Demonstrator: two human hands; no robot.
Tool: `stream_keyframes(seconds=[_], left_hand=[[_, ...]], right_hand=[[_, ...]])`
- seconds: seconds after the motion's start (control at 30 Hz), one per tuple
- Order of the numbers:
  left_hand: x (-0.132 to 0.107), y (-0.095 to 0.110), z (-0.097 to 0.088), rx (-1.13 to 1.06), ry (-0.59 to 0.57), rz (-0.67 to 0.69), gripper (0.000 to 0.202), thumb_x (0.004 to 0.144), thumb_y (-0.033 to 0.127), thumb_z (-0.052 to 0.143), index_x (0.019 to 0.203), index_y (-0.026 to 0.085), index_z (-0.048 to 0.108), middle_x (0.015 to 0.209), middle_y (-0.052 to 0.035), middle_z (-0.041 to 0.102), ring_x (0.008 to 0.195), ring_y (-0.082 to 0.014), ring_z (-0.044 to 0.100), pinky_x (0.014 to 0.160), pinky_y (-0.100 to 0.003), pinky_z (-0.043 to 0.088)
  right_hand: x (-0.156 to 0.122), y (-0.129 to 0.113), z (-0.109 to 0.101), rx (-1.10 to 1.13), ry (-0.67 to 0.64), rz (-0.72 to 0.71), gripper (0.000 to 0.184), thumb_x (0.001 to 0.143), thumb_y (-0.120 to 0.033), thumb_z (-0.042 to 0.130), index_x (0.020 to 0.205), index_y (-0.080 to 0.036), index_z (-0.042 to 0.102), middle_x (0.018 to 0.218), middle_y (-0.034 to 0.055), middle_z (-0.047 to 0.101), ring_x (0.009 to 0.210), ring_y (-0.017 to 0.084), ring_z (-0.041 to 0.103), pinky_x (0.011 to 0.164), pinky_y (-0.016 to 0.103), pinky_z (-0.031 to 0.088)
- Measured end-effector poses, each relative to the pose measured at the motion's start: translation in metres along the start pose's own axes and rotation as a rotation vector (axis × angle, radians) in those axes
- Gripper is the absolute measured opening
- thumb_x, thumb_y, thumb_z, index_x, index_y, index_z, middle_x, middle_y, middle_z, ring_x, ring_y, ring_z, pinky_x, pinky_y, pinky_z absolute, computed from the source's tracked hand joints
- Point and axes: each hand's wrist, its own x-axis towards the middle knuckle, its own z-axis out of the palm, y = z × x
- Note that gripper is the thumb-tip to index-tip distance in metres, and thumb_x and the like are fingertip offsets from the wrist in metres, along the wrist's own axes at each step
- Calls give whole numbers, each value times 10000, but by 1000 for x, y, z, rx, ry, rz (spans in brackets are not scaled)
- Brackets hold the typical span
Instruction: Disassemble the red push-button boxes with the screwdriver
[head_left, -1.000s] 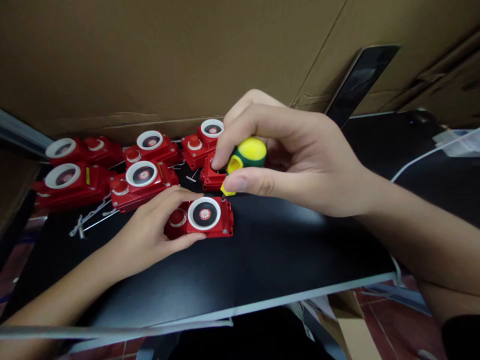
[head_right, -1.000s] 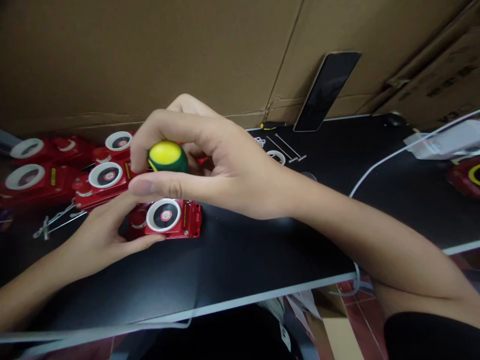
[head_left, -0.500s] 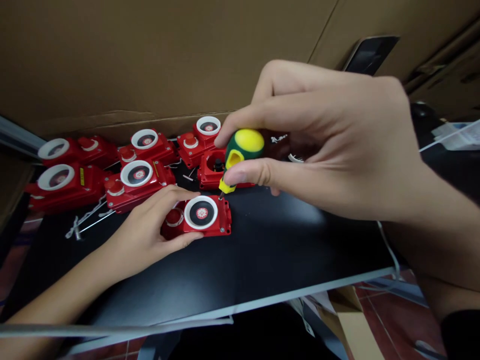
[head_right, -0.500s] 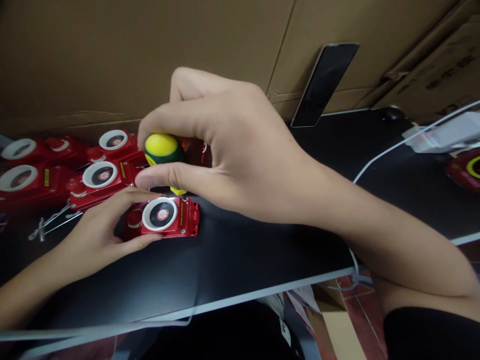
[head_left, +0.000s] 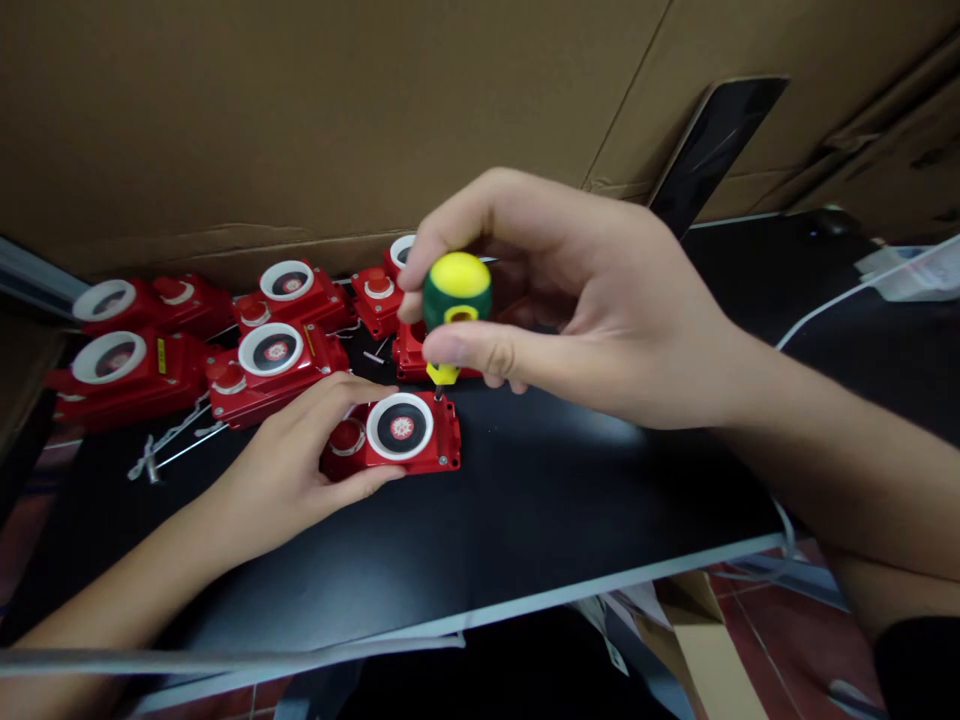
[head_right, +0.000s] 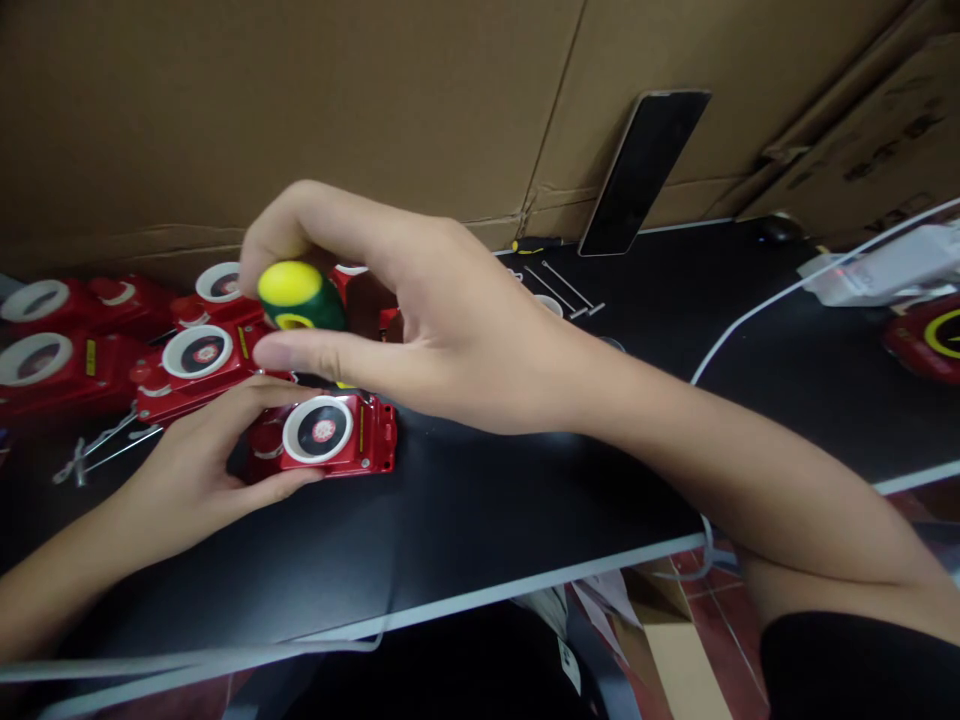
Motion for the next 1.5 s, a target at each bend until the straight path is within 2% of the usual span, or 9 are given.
stream_keyframes(seconds=[0.13,0.33,0.67,0.83,1.0,1.13,1.27,1.43,1.5], left_hand=[[0,0,-1,-7,-5,1,516,1034,580,772,1431,280,634,1428,-97,755,1277,-325,762,1081,-466,649],[0,3,-3,-12,-31,-33,578,1063,654,693,1496,276,632,1438,-103,766,1303,-345,761,1139,-495,631],[1,7,-2,-37,-76,-13,566,1082,630,670,1527,286,611,1486,-119,742,1339,-347,741,1156,-512,621],[-2,6,2,-7,-32,16,563,1078,601,697,1534,284,605,1454,-124,737,1273,-345,755,1083,-484,653],[-2,5,2,-3,-39,46,548,1095,583,680,1550,294,584,1428,-107,741,1230,-306,762,1076,-442,649],[-1,6,0,-10,-62,35,559,1107,590,651,1562,274,580,1458,-126,733,1289,-320,742,1150,-474,611],[1,9,0,13,-72,23,567,1125,624,585,1544,242,589,1479,-155,727,1353,-348,715,1171,-496,594],[-1,10,2,66,-64,26,572,1134,622,569,1550,230,572,1449,-155,735,1284,-330,738,1147,-483,605],[-1,11,2,85,-55,33,556,1142,609,559,1554,236,567,1448,-147,737,1277,-324,741,1152,-486,602]], right_hand=[[3,0,4,0,86,10,364,898,-425,954,1052,-179,735,1068,32,745,904,161,698,757,268,623],[6,3,-1,28,54,-37,358,937,-383,927,1160,-142,783,1092,40,755,781,108,717,640,206,593],[12,28,-16,407,-292,-120,401,1054,-301,758,1407,-129,680,1236,66,773,651,29,599,499,134,469],[8,7,-4,164,-73,-1,305,850,-315,975,1030,-181,768,1106,51,742,917,157,682,712,244,598],[1,-1,12,237,78,-4,349,801,-323,1005,1012,-177,770,916,14,737,781,144,646,645,258,573],[8,21,-2,379,-140,0,367,881,-272,931,1201,-157,792,1074,20,803,723,87,676,569,192,552],[17,43,-24,566,-457,-60,537,1050,-231,749,1568,-183,612,1271,48,805,591,21,649,524,158,532],[14,21,-18,256,-154,-9,309,859,-319,972,1056,-161,794,1088,41,789,829,113,714,686,196,603],[10,8,-9,190,-51,13,298,809,-291,999,992,-175,795,1032,32,775,890,139,720,748,212,626]])
